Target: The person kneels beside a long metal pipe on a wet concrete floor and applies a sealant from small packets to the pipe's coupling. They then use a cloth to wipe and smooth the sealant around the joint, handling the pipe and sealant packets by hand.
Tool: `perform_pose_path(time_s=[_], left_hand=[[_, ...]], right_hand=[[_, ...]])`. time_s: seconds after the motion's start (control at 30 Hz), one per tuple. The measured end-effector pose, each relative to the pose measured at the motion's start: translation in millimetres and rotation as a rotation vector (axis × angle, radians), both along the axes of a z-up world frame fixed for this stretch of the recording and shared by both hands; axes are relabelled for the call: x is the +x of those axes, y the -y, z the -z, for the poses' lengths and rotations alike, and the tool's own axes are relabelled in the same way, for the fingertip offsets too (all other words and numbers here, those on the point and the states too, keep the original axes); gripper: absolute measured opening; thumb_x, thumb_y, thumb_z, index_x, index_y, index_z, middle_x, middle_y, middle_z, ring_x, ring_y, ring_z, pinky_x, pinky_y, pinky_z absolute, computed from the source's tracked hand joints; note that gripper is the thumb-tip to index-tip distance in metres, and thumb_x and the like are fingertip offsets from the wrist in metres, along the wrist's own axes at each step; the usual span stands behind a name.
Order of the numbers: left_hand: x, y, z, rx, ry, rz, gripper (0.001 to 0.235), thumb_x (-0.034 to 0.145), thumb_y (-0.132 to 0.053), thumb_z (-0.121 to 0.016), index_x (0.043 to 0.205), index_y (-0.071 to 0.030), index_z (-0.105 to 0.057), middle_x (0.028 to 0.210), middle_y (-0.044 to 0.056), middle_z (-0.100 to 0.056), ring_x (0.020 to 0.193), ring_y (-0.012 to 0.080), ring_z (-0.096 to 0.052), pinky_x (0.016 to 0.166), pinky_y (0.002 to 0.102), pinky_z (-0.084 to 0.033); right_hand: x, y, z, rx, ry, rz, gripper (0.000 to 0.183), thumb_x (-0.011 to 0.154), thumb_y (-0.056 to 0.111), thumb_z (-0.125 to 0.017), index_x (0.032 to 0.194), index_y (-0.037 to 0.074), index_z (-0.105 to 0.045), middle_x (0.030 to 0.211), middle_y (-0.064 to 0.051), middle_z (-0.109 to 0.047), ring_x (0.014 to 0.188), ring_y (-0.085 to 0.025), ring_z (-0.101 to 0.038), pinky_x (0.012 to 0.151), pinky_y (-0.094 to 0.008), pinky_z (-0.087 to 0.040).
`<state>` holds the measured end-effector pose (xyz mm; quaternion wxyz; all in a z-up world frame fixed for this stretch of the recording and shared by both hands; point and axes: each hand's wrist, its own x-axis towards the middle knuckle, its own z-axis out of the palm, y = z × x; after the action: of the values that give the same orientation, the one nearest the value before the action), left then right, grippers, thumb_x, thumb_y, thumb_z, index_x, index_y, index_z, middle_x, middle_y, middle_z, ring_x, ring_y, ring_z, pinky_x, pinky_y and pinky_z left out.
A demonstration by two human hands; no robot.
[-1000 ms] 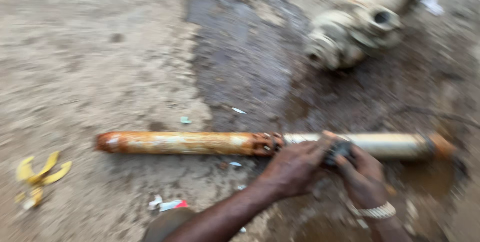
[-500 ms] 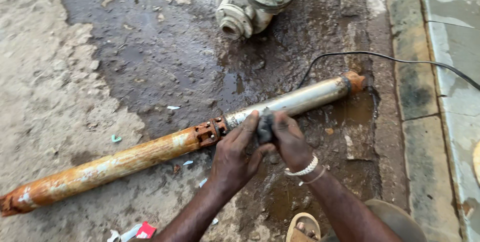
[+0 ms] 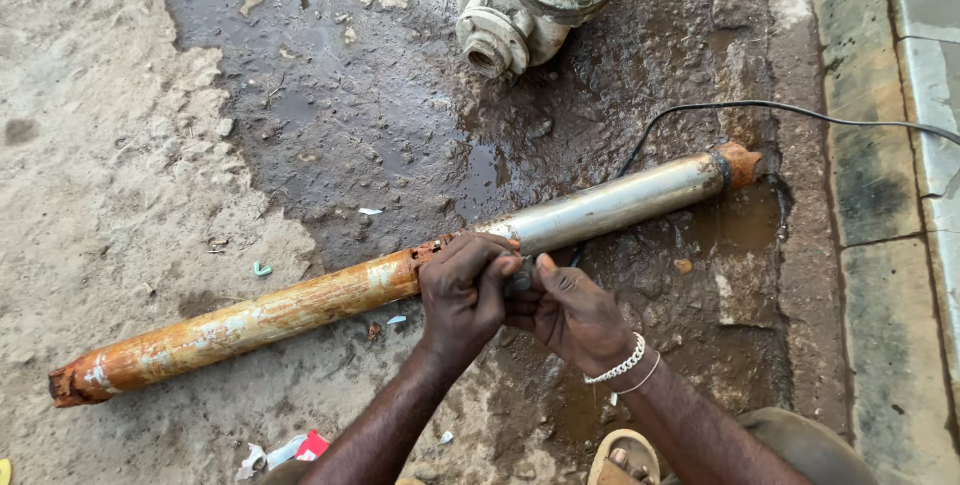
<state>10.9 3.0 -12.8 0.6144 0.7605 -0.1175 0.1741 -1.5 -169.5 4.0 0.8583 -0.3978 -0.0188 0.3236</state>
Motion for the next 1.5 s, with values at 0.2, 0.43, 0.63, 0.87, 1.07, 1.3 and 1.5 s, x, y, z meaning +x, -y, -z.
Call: perform_pose_path(time_s=[0.2, 0.43, 0.63, 0.87, 1.07, 1.3, 1.5], left_hand=[[-3, -1, -4, 0.028, -0.019, 0.071, 0.022, 0.099, -0.026, -0.065, 0.098, -0.008, -0.077, 0.098, 0.012, -0.079, 0.087, 0.0202, -0.079, 0.073, 0.033, -0.068], [-28, 20, -7, 0.266, 0.229, 0.031, 0.029, 0.097, -0.02, -0.074, 0.121, -0.003, -0.072, 0.119, 0.018, -0.075, 0.112, 0.028, -0.075, 0.095, 0.036, -0.065], [-26, 18, -1, 0.105, 0.036, 0.059, 0.03, 0.093, -0.02, -0.075, 0.12, -0.006, -0.075, 0.118, 0.018, -0.076, 0.106, 0.0253, -0.077, 0.088, 0.034, -0.067], [-16, 2, -2, 0.17, -0.129, 0.121, 0.05, 0.095, -0.025, -0.07, 0.14, -0.006, -0.06, 0.128, 0.02, -0.07, 0.109, 0.0269, -0.075, 0.088, 0.036, -0.065], [-12, 2, 4, 0.414, -0.052, 0.011, 0.081, 0.089, -0.03, -0.077, 0.154, 0.0, -0.038, 0.148, 0.029, -0.049, 0.123, 0.0385, -0.062, 0.095, 0.042, -0.061], [14, -30, 2, 0.499, 0.165, 0.119, 0.027, 0.092, -0.016, -0.076, 0.118, -0.008, -0.073, 0.117, 0.017, -0.076, 0.099, 0.0258, -0.076, 0.085, 0.036, -0.065], [17, -29, -12, 0.034, -0.273, 0.116, 0.017, 0.089, -0.009, -0.076, 0.106, -0.01, -0.079, 0.101, 0.01, -0.081, 0.086, 0.0161, -0.08, 0.074, 0.029, -0.069]], right_hand=[[5, 3, 6, -0.147, 0.246, 0.078, 0.037, 0.104, 0.032, -0.056, 0.112, -0.001, -0.07, 0.108, -0.018, -0.074, 0.101, -0.03, -0.074, 0.09, -0.047, -0.067], [5, 5, 41, -0.383, 0.133, 0.502, 0.038, 0.104, 0.037, -0.057, 0.1, 0.002, -0.07, 0.089, -0.004, -0.069, 0.073, -0.008, -0.061, 0.059, -0.021, -0.052], [14, 7, 52, -0.441, 0.055, 0.402, 0.052, 0.109, 0.051, -0.05, 0.095, 0.004, -0.068, 0.08, -0.002, -0.064, 0.068, -0.01, -0.058, 0.058, -0.024, -0.052], [18, 15, 8, -0.741, 0.397, 0.212, 0.098, 0.092, 0.079, -0.014, 0.119, 0.005, -0.072, 0.098, -0.012, -0.077, 0.09, -0.021, -0.074, 0.079, -0.037, -0.062], [5, 1, -11, -0.973, 0.863, -0.012, 0.107, 0.091, 0.086, -0.01, 0.14, 0.002, -0.055, 0.13, -0.019, -0.063, 0.118, -0.029, -0.067, 0.097, -0.044, -0.06], [10, 11, -13, -0.736, 0.752, -0.159, 0.104, 0.095, 0.081, -0.013, 0.145, 0.004, -0.061, 0.129, -0.02, -0.065, 0.11, -0.03, -0.063, 0.089, -0.045, -0.057], [17, 20, -9, -0.766, 0.557, 0.011, 0.077, 0.098, 0.067, -0.034, 0.145, 0.01, -0.055, 0.121, -0.012, -0.075, 0.097, -0.022, -0.074, 0.085, -0.041, -0.062]])
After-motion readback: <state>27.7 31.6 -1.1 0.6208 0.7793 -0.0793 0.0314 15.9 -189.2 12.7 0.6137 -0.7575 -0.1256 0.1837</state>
